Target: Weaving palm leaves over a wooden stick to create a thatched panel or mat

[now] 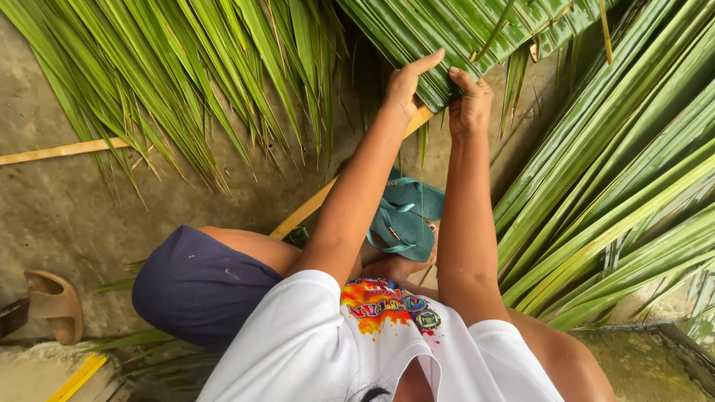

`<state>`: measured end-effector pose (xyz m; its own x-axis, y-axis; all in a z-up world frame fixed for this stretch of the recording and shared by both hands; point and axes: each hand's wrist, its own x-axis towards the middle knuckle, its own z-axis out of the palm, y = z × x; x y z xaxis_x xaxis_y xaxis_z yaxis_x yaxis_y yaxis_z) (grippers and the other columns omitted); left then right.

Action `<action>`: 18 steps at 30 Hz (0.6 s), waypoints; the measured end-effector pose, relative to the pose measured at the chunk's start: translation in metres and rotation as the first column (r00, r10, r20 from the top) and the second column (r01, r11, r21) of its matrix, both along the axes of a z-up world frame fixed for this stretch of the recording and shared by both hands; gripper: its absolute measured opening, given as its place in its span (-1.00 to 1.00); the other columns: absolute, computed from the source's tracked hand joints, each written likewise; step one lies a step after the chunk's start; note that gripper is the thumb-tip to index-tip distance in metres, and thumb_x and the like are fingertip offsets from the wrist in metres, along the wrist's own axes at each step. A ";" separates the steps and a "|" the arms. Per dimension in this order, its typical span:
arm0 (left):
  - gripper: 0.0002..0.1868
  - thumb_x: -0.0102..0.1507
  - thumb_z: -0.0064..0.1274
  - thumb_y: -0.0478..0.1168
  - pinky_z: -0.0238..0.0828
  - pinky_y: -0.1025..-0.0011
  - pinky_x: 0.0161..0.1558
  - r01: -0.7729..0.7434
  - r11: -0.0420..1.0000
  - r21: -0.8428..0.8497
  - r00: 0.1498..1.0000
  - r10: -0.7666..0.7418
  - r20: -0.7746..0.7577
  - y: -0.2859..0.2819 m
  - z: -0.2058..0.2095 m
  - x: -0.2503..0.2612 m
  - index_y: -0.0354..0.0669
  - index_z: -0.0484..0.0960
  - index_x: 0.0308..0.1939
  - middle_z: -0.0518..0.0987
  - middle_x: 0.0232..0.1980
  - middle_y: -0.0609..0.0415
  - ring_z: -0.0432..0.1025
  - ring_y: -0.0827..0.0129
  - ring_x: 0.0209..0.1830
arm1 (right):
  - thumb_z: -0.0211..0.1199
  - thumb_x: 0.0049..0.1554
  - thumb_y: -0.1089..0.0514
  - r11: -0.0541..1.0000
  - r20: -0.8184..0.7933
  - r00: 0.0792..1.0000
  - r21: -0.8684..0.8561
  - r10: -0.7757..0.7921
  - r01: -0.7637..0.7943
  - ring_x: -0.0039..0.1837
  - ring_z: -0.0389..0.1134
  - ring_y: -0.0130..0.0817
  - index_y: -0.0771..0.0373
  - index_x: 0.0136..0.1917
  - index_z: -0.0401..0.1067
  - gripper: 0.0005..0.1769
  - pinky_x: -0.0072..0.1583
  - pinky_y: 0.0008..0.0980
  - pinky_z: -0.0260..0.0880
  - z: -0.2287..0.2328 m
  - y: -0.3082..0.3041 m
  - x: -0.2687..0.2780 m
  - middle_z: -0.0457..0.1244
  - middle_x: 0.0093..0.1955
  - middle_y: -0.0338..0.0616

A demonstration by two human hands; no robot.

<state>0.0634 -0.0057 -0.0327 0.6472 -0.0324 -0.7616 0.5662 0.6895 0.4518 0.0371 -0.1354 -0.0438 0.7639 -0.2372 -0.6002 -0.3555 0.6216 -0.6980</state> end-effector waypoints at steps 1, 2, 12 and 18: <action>-0.52 0.00 0.35 -0.25 0.54 0.29 -0.24 0.001 1.000 -0.003 1.000 -0.001 0.006 -0.005 0.009 0.001 -0.54 0.69 -0.08 0.66 -0.16 -0.21 0.55 0.14 -0.30 | 0.37 0.05 0.40 1.000 0.006 1.000 -0.003 -0.001 0.001 -0.22 0.42 -0.30 0.48 -0.13 0.56 -0.91 -0.07 -0.36 0.51 -0.006 0.002 0.001 0.42 -0.22 -0.01; -0.48 -0.07 0.36 -0.20 0.52 0.29 -0.20 0.009 0.985 0.170 0.999 -0.002 -0.040 -0.010 0.018 0.000 -0.59 0.68 -0.16 0.65 -0.17 -0.21 0.53 0.13 -0.30 | 0.38 0.04 0.39 0.999 -0.020 0.998 -0.010 -0.051 0.051 -0.19 0.42 -0.30 0.45 -0.12 0.52 -0.89 -0.04 -0.37 0.49 -0.013 0.004 0.000 0.41 -0.22 -0.03; -0.53 -0.12 0.36 -0.11 0.19 0.30 -0.71 0.040 0.822 0.568 0.991 0.041 -0.129 -0.025 0.014 -0.002 -0.58 0.56 -0.60 0.42 -0.58 -0.01 0.16 0.34 -0.68 | 0.45 0.00 0.06 0.978 -0.244 0.960 -0.120 0.139 -0.172 0.01 0.45 -0.20 0.34 0.00 0.43 -0.59 0.09 -0.23 0.49 0.003 -0.002 0.001 0.38 -0.01 0.02; -0.43 -0.16 0.36 -0.05 0.51 0.26 -0.33 0.143 0.850 0.507 0.986 -0.077 -0.149 -0.015 0.012 -0.001 -0.63 0.58 -0.46 0.53 -0.38 -0.11 0.40 0.19 -0.50 | 0.44 0.43 0.14 0.363 -0.221 0.884 -0.850 0.412 -0.382 -0.42 0.18 -0.52 0.19 -0.20 0.58 -0.68 -0.33 -0.56 0.23 0.059 -0.115 0.028 0.28 -0.38 -0.26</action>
<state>0.0625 -0.0211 -0.0211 0.5665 0.3195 -0.7596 0.6962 0.3075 0.6486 0.0647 -0.2501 0.0156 0.9278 -0.2730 -0.2543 -0.3631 -0.5038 -0.7838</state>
